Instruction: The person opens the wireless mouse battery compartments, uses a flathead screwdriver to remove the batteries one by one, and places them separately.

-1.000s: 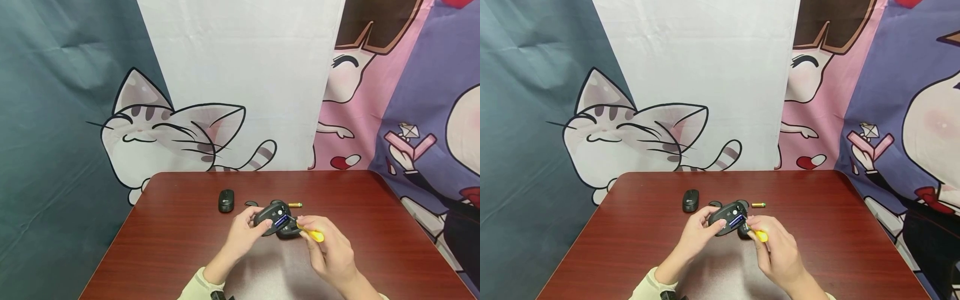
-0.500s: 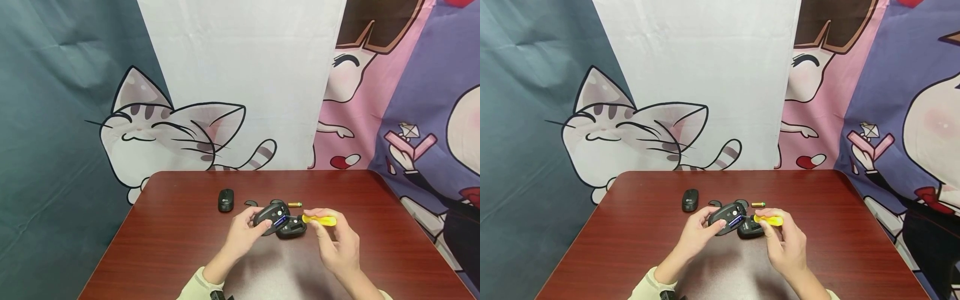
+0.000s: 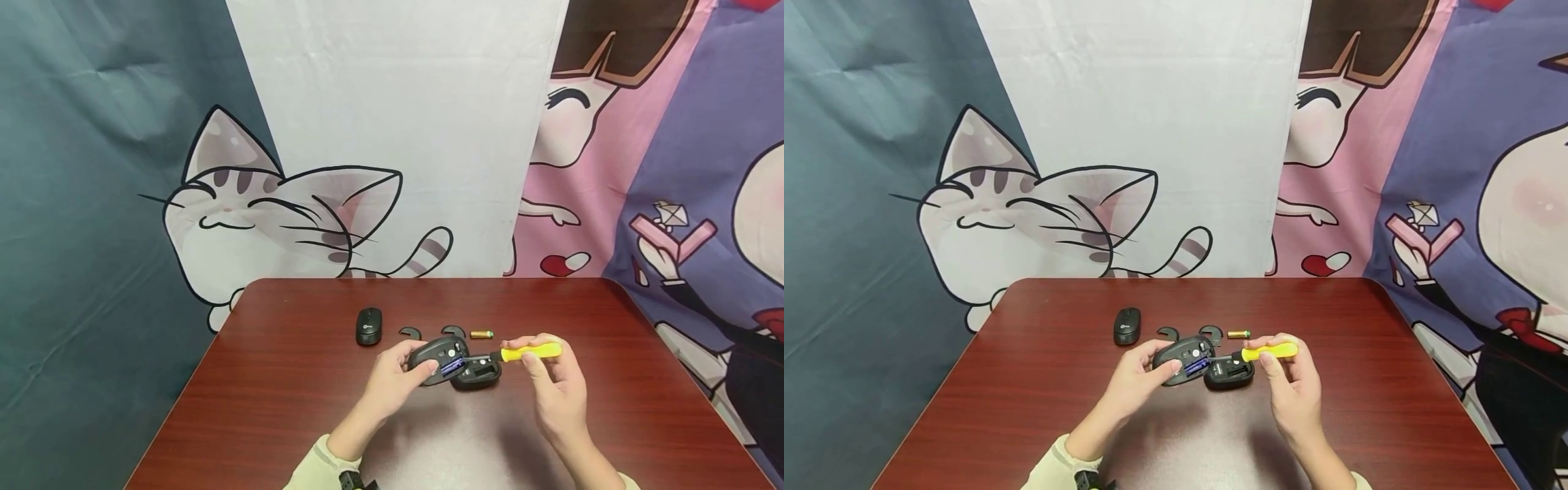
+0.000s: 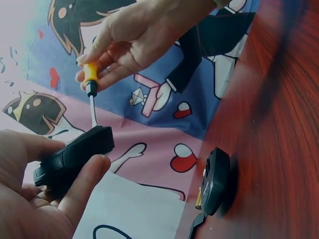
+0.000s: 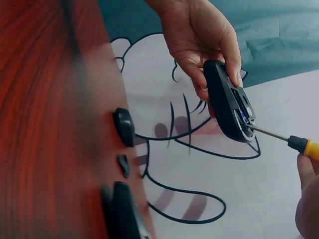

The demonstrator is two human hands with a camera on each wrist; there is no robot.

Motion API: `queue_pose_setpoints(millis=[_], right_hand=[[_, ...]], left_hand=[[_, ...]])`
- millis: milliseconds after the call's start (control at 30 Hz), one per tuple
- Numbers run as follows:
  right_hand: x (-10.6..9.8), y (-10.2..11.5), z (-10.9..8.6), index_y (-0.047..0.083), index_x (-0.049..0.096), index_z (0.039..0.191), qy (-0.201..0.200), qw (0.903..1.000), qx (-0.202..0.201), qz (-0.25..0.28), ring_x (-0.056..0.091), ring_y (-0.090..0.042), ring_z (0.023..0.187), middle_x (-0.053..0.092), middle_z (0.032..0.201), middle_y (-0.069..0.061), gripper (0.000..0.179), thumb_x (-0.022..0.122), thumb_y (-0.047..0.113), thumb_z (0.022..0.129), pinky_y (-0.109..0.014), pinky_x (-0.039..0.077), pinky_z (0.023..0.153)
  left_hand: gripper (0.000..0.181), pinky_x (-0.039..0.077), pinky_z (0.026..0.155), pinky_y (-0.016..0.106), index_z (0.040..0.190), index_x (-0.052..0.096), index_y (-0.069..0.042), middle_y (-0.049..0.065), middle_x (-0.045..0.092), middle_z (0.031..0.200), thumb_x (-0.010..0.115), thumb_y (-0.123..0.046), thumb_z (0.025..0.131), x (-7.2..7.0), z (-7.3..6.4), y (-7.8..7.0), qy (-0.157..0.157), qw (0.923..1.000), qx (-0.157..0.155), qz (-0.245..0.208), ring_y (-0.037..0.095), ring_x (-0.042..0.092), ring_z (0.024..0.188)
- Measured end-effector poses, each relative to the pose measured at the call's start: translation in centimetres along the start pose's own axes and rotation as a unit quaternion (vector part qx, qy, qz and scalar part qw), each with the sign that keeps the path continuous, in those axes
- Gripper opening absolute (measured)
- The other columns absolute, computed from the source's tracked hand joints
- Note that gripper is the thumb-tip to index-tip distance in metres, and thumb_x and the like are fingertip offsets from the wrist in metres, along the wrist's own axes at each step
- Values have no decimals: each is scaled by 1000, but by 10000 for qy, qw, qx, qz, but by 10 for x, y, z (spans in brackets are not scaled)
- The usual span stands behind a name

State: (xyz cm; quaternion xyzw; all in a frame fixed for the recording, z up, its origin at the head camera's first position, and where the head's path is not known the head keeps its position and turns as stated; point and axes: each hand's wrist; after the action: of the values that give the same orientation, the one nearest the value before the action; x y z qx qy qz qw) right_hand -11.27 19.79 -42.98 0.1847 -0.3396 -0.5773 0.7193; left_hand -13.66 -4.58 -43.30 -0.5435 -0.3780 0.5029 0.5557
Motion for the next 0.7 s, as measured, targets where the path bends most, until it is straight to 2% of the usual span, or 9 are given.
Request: queue_pose_setpoints(millis=[200, 300, 433, 700], right_hand=[[-5, -9, -4, -16, 45, 117, -149, 9939, 431, 1004, 72, -30, 106, 69, 110, -21, 24, 37, -24, 97, -35, 59, 94], [-7, -12, -6, -7, 51, 117, -418, 9912, 828, 944, 73, -27, 103, 71, 108, -16, 26, 37, -20, 99, -36, 58, 93], [-7, -15, -8, 5, 56, 114, -728, 9859, 1263, 817, 73, -23, 100, 73, 104, -10, 30, 37, -15, 102, -34, 60, 91], [-10, -26, -12, -2, 55, 114, -767, 9670, 1321, 2039, 73, -27, 102, 73, 107, -17, 26, 34, -13, 104, -36, 59, 92]], left_hand=[[34, 58, 69, 17, 121, 69, -2, 14, 74, 106, 75, -17, 91, -4, 3, 6, 79, 9995, -11, 308, 12, 67, 86], [33, 57, 69, 18, 120, 70, -2, 14, 74, 106, 75, -18, 91, -6, 3, 6, 108, 9991, -40, 402, 12, 66, 86], [34, 58, 68, 18, 122, 68, -1, 15, 73, 106, 74, -18, 92, -7, 3, 8, 198, 9992, -166, 315, 13, 66, 87], [34, 59, 68, 22, 121, 68, 3, 17, 72, 106, 73, -18, 94, -7, 5, 11, 282, 9991, -222, 226, 14, 65, 84]])
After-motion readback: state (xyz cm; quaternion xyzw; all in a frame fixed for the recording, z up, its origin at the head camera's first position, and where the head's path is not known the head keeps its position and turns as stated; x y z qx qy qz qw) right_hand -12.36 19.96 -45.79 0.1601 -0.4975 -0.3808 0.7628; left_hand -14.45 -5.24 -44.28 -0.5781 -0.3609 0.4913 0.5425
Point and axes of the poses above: each hand's wrist, its own z-axis towards the middle knuckle, its own x-axis out of the palm, y = z × x
